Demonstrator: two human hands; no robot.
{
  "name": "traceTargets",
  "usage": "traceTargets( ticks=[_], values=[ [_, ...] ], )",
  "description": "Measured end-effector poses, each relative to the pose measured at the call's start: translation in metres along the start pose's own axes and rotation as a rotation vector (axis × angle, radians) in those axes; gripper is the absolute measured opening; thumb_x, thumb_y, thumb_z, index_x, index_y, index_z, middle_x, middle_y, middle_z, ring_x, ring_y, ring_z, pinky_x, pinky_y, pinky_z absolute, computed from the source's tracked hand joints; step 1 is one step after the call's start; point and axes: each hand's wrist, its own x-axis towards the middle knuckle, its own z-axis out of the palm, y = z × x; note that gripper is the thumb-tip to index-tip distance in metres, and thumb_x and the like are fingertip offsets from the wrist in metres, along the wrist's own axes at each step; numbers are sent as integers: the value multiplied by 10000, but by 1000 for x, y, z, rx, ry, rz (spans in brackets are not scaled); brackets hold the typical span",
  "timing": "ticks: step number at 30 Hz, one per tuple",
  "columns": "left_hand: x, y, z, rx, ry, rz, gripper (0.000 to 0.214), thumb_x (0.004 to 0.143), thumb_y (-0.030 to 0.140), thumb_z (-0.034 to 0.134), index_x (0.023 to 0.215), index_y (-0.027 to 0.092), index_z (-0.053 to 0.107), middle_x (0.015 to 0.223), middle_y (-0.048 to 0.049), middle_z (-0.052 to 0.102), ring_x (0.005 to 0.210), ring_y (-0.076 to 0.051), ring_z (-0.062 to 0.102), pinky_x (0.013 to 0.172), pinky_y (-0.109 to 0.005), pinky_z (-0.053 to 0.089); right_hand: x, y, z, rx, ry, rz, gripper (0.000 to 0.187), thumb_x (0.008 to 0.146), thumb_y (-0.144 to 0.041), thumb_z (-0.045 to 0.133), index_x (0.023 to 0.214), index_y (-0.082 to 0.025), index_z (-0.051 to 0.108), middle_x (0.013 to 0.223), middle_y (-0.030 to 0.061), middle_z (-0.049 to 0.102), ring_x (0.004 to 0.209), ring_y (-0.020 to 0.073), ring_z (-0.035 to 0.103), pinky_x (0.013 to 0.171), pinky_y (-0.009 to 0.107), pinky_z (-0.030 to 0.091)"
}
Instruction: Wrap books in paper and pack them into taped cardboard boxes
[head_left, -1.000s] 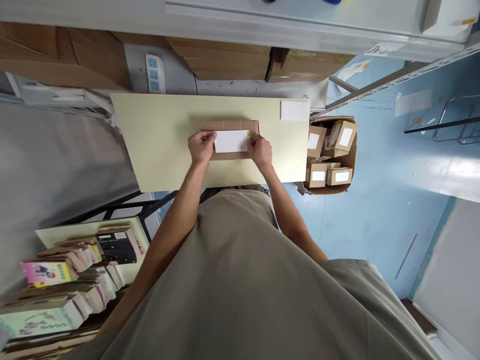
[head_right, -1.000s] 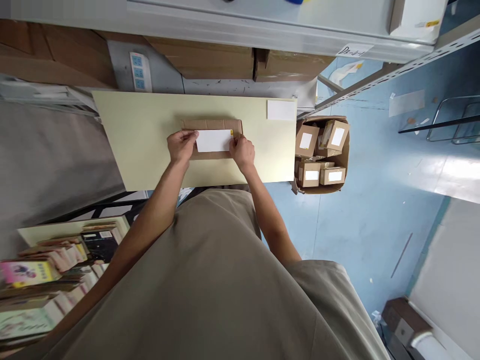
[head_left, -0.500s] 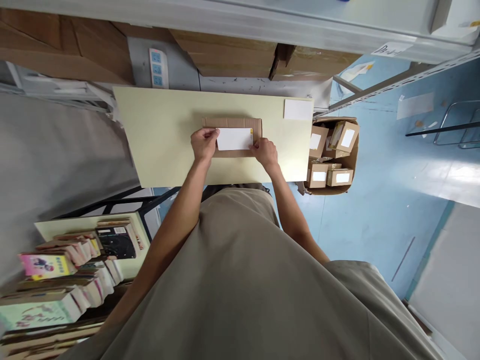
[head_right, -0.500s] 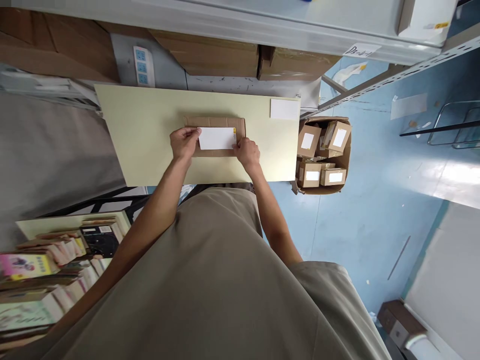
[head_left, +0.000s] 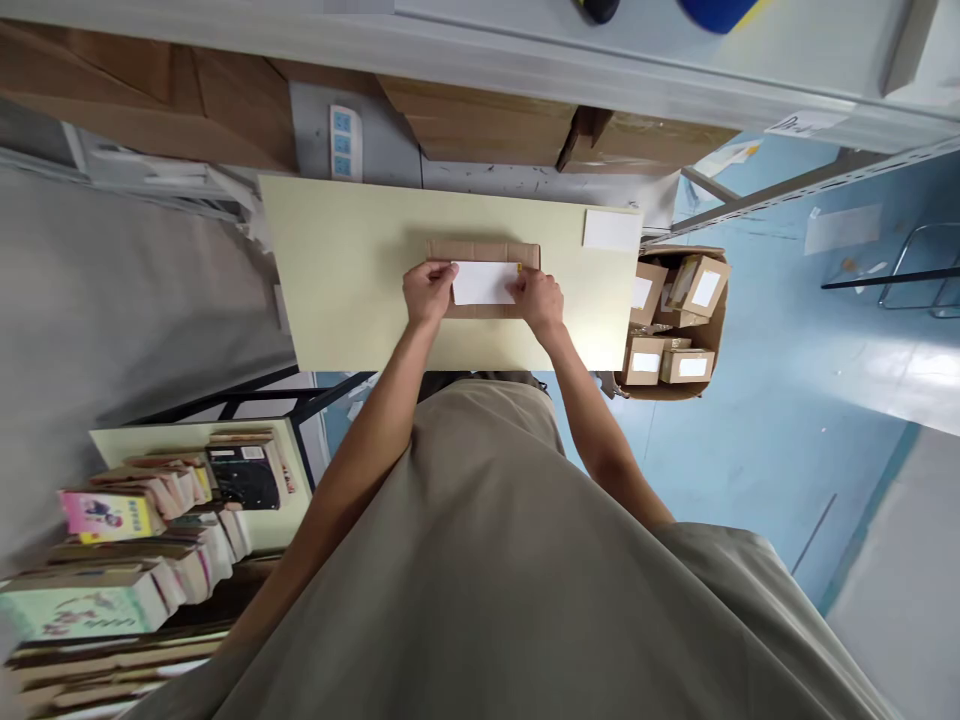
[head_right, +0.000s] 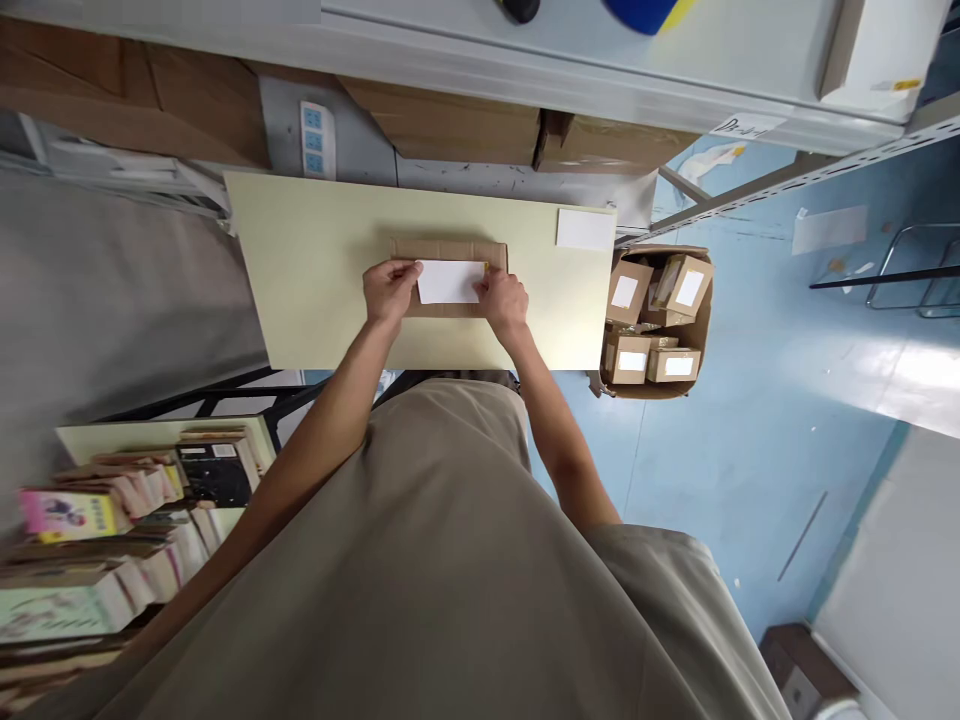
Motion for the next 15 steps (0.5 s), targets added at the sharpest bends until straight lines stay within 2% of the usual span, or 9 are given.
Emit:
traceTargets(
  ticks=[4, 8, 12, 15],
  values=[
    [-3, 3, 2, -10, 38, -39, 108, 876, 290, 854, 839, 199, 810, 887, -41, 802, 878, -212, 727, 884, -334, 583, -7, -1, 3, -28, -71, -23, 127, 1036, -239, 823, 935, -226, 748, 1074, 161, 843, 1065, 356, 816, 1008, 522, 652],
    [-4, 5, 4, -31, 48, -46, 82, 897, 245, 846, 840, 198, 809, 893, -40, 804, 880, -212, 725, 892, -337, 578, 16, -6, 4, 34, 13, -33, 187, 1057, -310, 809, 895, -246, 740, 1042, 131, 855, 1053, 354, 805, 995, 536, 666],
    [-4, 6, 7, -15, 63, -47, 90, 906, 233, 837, 833, 201, 796, 858, -32, 793, 864, -213, 723, 897, -344, 577, 35, -13, 13, 82, 77, -62, 191, 1101, -363, 750, 941, -259, 743, 1065, 120, 858, 1084, 342, 790, 1003, 521, 674],
    [-4, 6, 8, -6, 73, -47, 90, 904, 233, 830, 829, 207, 787, 844, -29, 788, 852, -212, 724, 898, -346, 581, 31, -20, 22, 69, 3, -127, 244, 1105, -431, 763, 935, -255, 752, 1056, 131, 856, 1093, 341, 792, 1025, 516, 671]
  ],
)
